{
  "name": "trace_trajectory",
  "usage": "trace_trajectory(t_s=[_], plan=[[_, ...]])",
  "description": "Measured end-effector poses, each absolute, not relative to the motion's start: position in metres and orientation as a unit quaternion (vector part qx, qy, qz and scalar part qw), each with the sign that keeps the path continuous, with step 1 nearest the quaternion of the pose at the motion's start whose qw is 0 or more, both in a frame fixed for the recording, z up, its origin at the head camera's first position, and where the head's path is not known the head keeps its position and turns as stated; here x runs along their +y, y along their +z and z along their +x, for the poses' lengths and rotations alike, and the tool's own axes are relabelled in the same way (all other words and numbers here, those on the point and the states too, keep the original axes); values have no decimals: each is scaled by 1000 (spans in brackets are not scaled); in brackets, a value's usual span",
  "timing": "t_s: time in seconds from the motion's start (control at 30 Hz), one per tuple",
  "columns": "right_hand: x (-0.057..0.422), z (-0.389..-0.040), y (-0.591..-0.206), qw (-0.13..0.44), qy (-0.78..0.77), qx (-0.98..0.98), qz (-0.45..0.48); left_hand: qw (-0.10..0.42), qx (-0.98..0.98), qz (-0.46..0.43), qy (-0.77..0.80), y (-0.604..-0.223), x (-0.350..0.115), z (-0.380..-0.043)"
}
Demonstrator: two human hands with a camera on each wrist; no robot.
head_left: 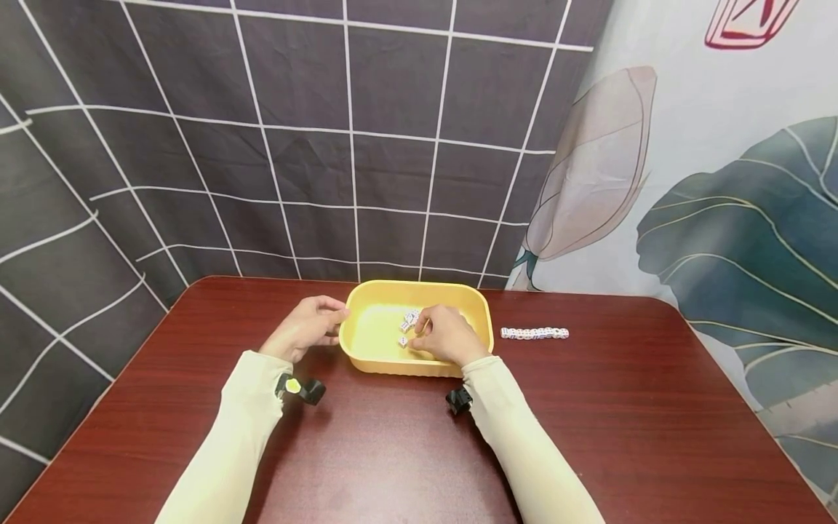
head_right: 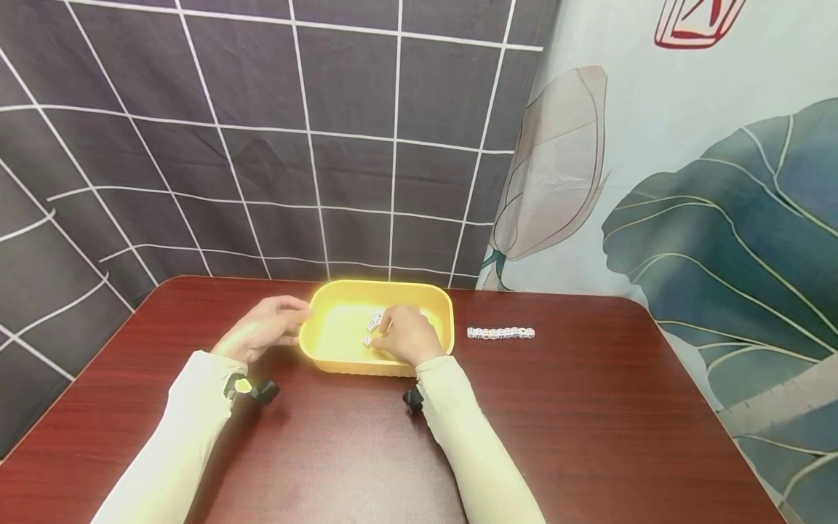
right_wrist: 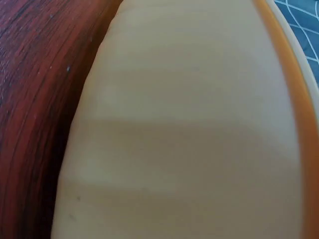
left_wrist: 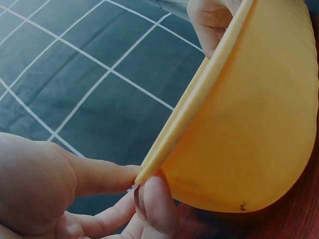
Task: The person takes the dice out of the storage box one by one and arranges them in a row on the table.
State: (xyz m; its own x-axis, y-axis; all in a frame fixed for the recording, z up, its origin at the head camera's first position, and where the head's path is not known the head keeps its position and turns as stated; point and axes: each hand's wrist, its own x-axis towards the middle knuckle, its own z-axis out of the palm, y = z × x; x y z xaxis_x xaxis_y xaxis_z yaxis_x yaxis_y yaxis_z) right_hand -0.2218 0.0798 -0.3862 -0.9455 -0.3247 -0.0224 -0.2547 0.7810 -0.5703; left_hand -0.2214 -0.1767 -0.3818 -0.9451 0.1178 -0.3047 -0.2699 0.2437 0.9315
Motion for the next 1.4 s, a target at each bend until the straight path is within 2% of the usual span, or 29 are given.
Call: trace_trajectory(t_s=[0.73, 0.97, 1.4], plan=[[67, -225, -389, 56, -245, 956, -148, 154, 773, -50, 613, -381, -176, -221], [65, -228, -393, 67, -248, 952, -165, 155, 777, -51, 608, -380, -176, -220], [72, -229, -391, 43, -256, 939, -225, 158, 772, -51, 613, -380, -176, -220]])
